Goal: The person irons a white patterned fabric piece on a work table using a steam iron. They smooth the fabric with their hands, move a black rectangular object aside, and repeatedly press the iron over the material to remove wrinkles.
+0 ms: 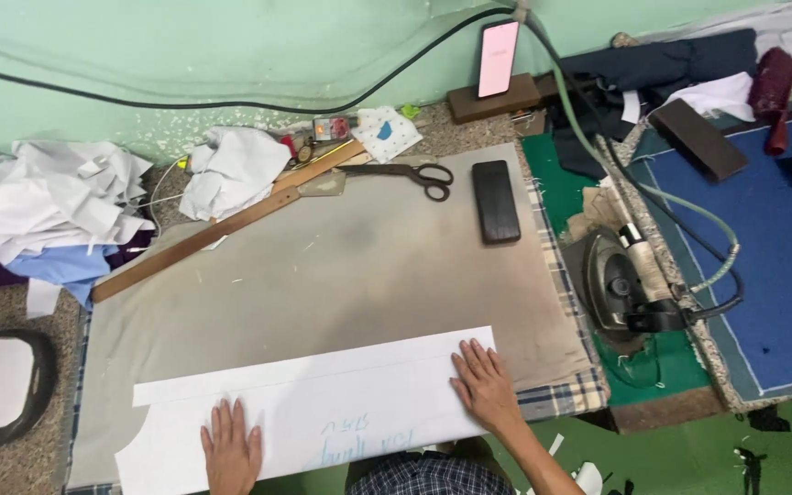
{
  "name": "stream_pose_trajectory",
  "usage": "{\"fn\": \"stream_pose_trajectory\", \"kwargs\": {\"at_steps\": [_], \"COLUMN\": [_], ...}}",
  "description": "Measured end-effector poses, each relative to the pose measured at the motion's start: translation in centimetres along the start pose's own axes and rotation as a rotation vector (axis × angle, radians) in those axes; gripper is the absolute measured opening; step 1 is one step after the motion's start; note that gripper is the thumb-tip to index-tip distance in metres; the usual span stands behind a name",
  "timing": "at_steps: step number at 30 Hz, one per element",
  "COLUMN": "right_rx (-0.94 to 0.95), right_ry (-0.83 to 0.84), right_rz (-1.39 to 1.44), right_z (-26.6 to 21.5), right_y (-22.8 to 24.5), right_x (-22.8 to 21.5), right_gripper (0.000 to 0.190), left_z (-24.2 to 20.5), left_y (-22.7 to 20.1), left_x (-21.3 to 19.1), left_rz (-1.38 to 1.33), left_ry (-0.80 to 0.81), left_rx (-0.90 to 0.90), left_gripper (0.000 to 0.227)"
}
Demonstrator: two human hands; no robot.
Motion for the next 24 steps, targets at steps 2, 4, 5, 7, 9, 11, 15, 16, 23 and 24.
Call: {"fn": "stream_pose_trajectory", "kwargs": {"at_steps": [2, 4, 5, 7, 9, 11, 15, 16, 23, 24], "right_rx": [0.097, 0.168, 0.234, 0.292, 0.352, 0.440, 0.486, 0.535, 0.354, 0.316], "right_ry": [-0.058, -0.039, -0.025, 0.008, 0.038, -0.053, -0.163, -0.076, -0.060, -0.050], "right_rz": [-0.071, -0.118, -0.161, -0.173, -0.180, -0.250, -0.427, -0.515, -0.612, -0.611], "right_z": [-1.8, -3.0, -3.4, -4.6, -5.1, -5.0, -4.2, -4.9, -7.5, -6.9], "right_y": [-3.2, -5.3, -6.3, -8.5, -10.4, -12.7, -17.0, -18.4, -24.2, -25.2], "right_x": [-1.0, -2.2, -2.7, -3.9, -6.0, -9.6, -15.8, -16.2, -15.7, -17.0], "right_gripper": [0.052, 0.052, 0.053, 0.055, 0.057, 0.055, 0.056, 0.073, 0.050, 0.050], "left_z": [0.6, 3.5, 5.0, 8.6, 12.0, 15.3, 18.5, 18.8, 20.3, 19.2], "left_y": [-2.1, -6.5, -8.5, -15.1, -22.2, -30.8, -44.1, -46.7, -53.1, -53.5], "left_x": [0.3, 1.1, 1.5, 2.9, 3.0, 2.2, -2.4, -3.1, -0.2, -0.2], "left_rz": [-0.129, -0.115, -0.096, -0.166, -0.232, -0.254, -0.234, -0.184, -0.203, -0.221], "left_ry": [-0.124, -0.087, -0.055, -0.145, -0.238, -0.024, -0.047, 0.058, 0.086, 0.085], "left_rx": [-0.058, -0.005, 0.044, 0.193, 0.340, 0.499, 0.689, 0.696, 0.606, 0.572], "left_gripper": [0.071, 0.071, 0.071, 0.069, 0.066, 0.070, 0.071, 0.073, 0.075, 0.075]}}
Point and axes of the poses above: each hand's wrist, its own z-axis towards the middle knuckle, its own x-axis out of the palm, y = z × x, the point moved 1 cm from there along z, towards the middle knuckle, and after that the axes turned 7 degrees about -x, right-handed, at the moved point
